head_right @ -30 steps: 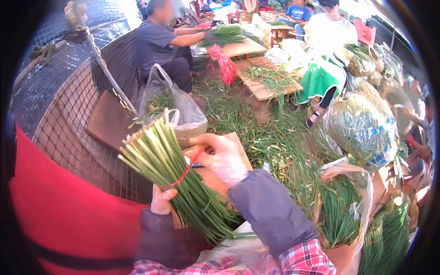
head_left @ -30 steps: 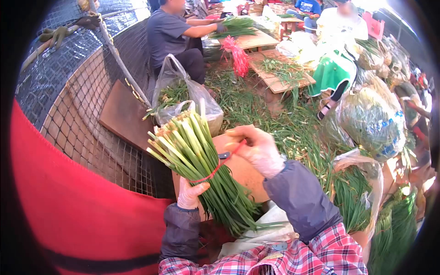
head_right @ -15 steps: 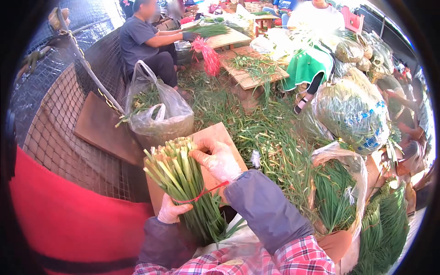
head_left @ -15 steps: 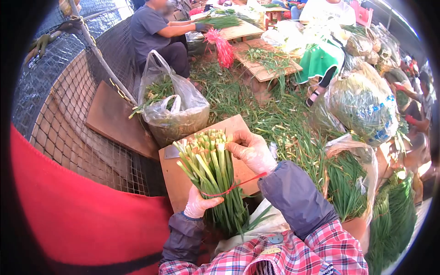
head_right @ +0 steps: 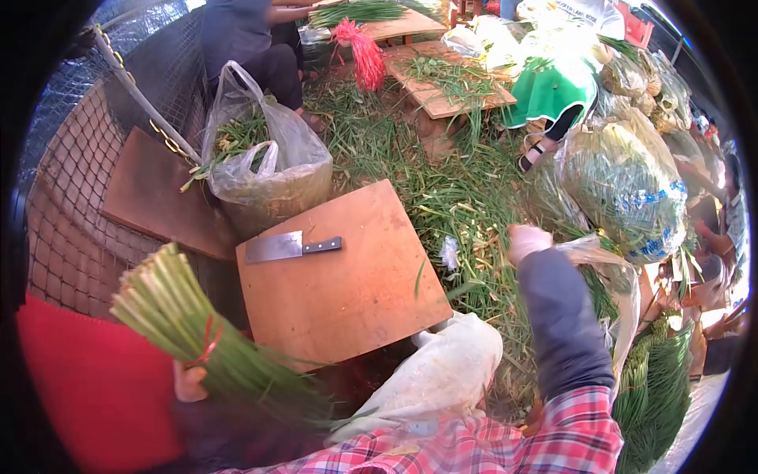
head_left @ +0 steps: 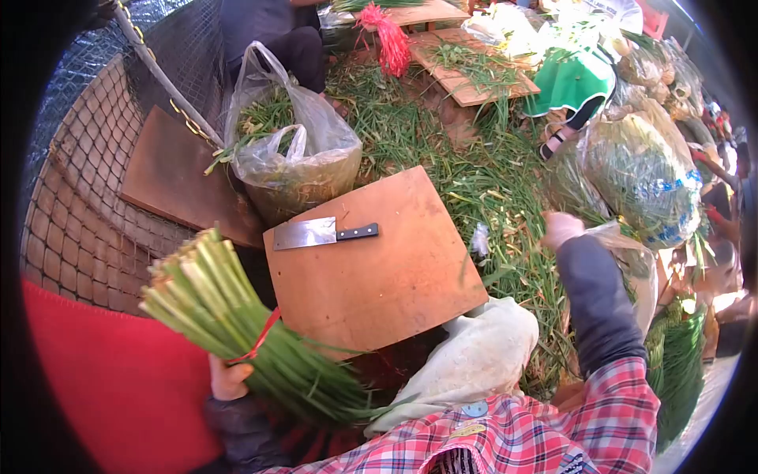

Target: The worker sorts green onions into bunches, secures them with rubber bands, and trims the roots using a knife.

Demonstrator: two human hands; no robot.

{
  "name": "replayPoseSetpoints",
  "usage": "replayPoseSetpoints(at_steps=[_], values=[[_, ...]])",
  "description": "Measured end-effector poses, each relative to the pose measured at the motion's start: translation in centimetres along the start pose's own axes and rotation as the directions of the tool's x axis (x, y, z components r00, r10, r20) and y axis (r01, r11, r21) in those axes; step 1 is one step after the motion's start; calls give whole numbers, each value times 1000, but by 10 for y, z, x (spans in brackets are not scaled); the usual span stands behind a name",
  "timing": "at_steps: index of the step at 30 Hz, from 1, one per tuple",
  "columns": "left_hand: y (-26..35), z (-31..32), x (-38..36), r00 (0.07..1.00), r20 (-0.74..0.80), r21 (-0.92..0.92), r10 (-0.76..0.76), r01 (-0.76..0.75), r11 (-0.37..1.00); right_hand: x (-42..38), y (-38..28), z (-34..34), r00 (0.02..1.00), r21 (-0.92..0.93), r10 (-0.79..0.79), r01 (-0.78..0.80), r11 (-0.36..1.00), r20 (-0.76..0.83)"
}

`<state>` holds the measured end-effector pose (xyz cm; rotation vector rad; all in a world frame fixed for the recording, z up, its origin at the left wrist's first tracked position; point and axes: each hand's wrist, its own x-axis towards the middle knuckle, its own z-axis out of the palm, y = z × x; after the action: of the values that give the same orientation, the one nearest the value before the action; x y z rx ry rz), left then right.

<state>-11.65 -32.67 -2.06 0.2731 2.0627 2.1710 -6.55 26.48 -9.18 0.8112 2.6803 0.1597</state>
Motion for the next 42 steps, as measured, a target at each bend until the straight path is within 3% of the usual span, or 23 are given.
replayPoseSetpoints(at_steps=[1,2,3,5,6,7,8,10,11,14,16,19,22,23,25,26,27,29,32,33,35,36,42], values=[[22,-3,3,999,23,93,-32,30,995,-10,-38,-19,999,170,-47,50,984,-21],[31,13,11,1000,-20,-21,6,-7,1000,-9,-72,-14,952,377,-182,267,887,-246],[36,10,16,997,62,71,-52,48,996,0,-115,-10,802,401,-404,578,711,-440],[48,-1,30,961,210,269,-181,121,955,21,-207,-2,662,382,-639,748,542,-390],[52,9,37,941,220,297,-256,185,937,22,-257,-3,690,366,-657,722,588,-305],[47,1,38,898,208,271,-387,327,905,27,-300,14,652,250,-636,752,610,-412],[35,-5,37,908,199,305,-370,301,903,30,-330,31,603,133,-613,760,637,-511],[30,6,43,932,209,431,-297,185,883,25,-348,36,637,138,-660,753,644,-398],[28,20,46,952,152,389,-266,190,901,25,-349,38,651,136,-682,749,649,-332],[17,37,68,873,221,445,-435,307,841,28,-326,54,662,110,-669,734,671,-337],[-4,35,78,846,243,497,-474,311,810,33,-294,63,753,201,-581,649,734,-310],[-5,65,102,837,329,618,-437,159,770,41,-210,64,883,246,-452,469,848,-127],[-5,104,122,835,463,762,-299,-202,616,27,-113,58,987,585,-154,153,796,-48],[-4,121,128,811,526,784,-258,-344,517,18,-88,62,998,667,-38,62,743,-51],[-18,154,137,787,564,801,-248,-450,395,3,-57,90,922,816,55,311,487,-384],[-33,166,143,770,583,796,-260,-475,376,-6,-54,89,911,903,55,394,172,-409],[-59,171,149,753,593,796,-286,-495,348,-33,-52,45,994,993,-31,107,55,-106],[-102,191,151,766,488,873,-418,-436,220,-49,-55,21,990,999,-144,-9,-49,2],[-102,190,146,824,503,864,-262,-482,144,-55,-68,29,968,972,-106,233,44,-227],[-95,195,143,818,531,847,-220,-509,152,-68,-70,14,983,995,-163,93,33,-87],[-80,212,135,801,584,810,-132,-563,167,-83,-78,17,950,944,-152,296,149,-274],[-82,226,135,799,591,802,-107,-568,187,-93,-80,12,947,894,-146,318,316,-286],[-119,281,160,839,468,884,-279,-436,172,-134,-97,23,939,807,-156,342,481,-306]])
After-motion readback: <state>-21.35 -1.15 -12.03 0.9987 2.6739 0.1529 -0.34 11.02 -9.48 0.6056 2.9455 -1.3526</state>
